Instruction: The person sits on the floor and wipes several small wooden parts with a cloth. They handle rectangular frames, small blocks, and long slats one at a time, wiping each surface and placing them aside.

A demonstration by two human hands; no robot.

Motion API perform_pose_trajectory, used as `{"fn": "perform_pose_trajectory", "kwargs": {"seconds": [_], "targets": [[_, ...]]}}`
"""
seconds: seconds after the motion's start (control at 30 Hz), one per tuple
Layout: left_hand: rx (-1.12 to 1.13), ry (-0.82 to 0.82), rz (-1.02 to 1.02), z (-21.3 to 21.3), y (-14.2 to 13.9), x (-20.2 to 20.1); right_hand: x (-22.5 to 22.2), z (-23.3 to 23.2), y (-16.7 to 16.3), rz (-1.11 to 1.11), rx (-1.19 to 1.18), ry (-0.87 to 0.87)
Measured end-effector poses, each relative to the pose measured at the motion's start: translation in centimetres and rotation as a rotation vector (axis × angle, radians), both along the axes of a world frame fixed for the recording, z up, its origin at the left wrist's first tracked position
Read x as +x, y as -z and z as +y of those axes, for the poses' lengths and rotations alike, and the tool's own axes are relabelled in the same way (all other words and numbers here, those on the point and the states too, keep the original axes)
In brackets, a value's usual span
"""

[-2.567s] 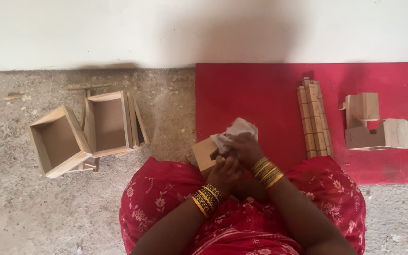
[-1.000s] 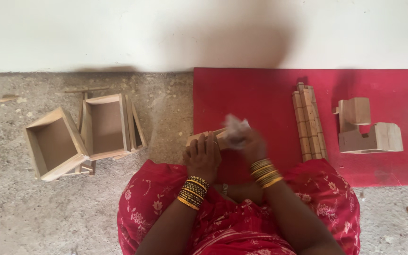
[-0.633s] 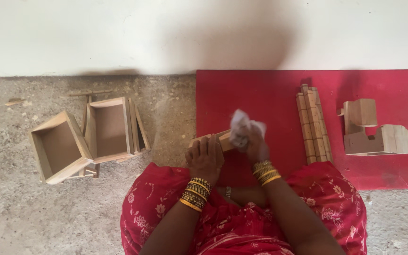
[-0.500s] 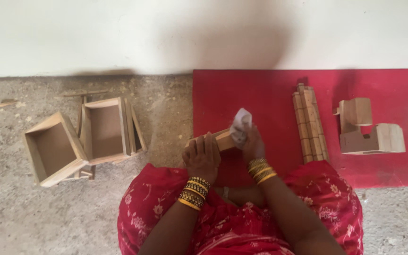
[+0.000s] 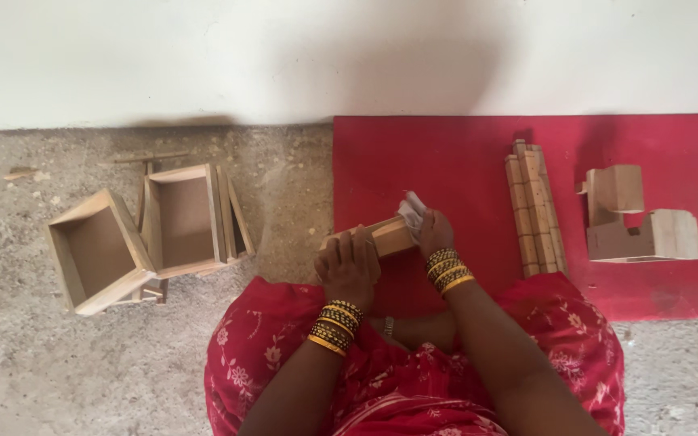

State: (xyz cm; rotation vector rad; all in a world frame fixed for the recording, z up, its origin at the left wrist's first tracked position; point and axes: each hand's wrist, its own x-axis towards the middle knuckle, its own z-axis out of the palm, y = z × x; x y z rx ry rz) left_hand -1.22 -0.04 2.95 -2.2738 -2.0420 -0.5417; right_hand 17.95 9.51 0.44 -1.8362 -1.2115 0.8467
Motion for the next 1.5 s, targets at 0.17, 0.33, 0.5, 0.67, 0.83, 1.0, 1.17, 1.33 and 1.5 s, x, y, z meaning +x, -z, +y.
{"fn": "perform_pose_trajectory", "kwargs": {"seconds": [0.17, 0.33, 0.5, 0.67, 0.83, 1.0, 1.17, 1.33, 1.5], "targets": [[0.010, -0.003, -0.015, -1.1, -0.2, -0.8, 0.4, -4.0, 0.7, -0.154, -0.122, 0.039], [0.101, 0.009, -0.022, -1.6, -0.9, -1.8, 2.2, -7.8, 1.1, 0.014, -0.195, -0.199], [-0.113, -0.101, -0.248, -2.4, -3.7, -2.9, 2.1, -10.2, 0.9, -0.045, -0.276, -0.401], [-0.074, -0.284, -0.328, -3.3, -9.3, -5.9, 2.0, -10.7, 0.7, -0.079, -0.303, -0.376], [-0.135, -0.500, -0.389, -2.4, -12.8, -12.0, 2.3, -10.4, 1.2, -0.069, -0.365, -0.350], [0.546, -0.845, -0.049, 0.8, -14.1, -21.4, 2.0, -9.6, 1.8, -0.006, -0.376, -0.321], [0.098, -1.094, -0.368, 2.6, -16.9, -28.7, 0.9, -8.9, 1.7, 0.065, -0.431, -0.267], [-0.244, -1.026, -0.396, 4.2, -16.7, -30.9, 0.2, -9.1, 0.9, -0.052, -0.319, -0.333], [-0.347, -0.952, -0.166, 4.9, -14.1, -31.7, 0.6, -10.0, 0.3, -0.052, -0.314, -0.446]]}}
